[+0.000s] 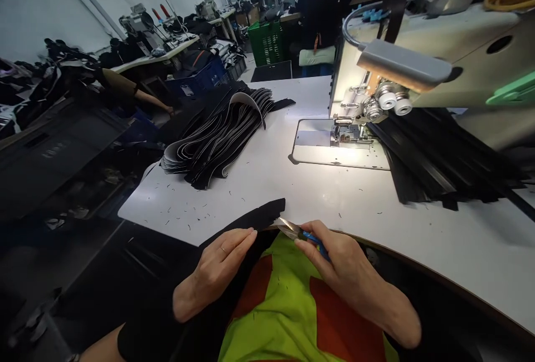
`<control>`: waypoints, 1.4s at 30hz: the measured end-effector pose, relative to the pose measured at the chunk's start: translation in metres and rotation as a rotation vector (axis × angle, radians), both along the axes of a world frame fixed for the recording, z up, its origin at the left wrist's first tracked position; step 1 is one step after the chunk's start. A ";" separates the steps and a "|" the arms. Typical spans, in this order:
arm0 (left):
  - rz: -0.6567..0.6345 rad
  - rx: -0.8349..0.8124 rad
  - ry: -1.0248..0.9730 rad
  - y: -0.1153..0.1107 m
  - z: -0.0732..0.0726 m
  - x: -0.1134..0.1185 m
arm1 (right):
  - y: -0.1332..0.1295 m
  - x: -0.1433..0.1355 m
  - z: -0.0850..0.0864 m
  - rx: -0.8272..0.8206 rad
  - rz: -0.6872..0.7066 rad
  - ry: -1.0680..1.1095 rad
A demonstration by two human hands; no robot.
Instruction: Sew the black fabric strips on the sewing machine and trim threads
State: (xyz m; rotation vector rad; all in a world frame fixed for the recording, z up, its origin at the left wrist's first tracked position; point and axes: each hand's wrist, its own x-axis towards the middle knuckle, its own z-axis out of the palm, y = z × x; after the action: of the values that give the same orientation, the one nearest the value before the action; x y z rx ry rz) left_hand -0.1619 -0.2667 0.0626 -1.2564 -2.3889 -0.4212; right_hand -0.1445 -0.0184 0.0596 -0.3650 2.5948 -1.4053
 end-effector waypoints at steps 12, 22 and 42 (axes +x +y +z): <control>-0.092 -0.039 -0.044 0.001 0.010 0.006 | -0.001 0.001 -0.006 0.076 0.051 0.084; -0.068 0.038 -0.049 0.004 0.015 -0.007 | 0.013 -0.013 0.012 -0.133 -0.017 -0.210; 0.012 0.180 -0.386 0.010 0.016 -0.009 | 0.019 -0.025 0.019 -0.015 -0.015 -0.088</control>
State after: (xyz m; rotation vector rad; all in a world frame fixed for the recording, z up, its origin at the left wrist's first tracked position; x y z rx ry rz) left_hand -0.1707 -0.2568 0.0787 -1.1630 -2.5933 -0.9266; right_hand -0.1700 0.0003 0.0789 -0.2798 2.5230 -1.4135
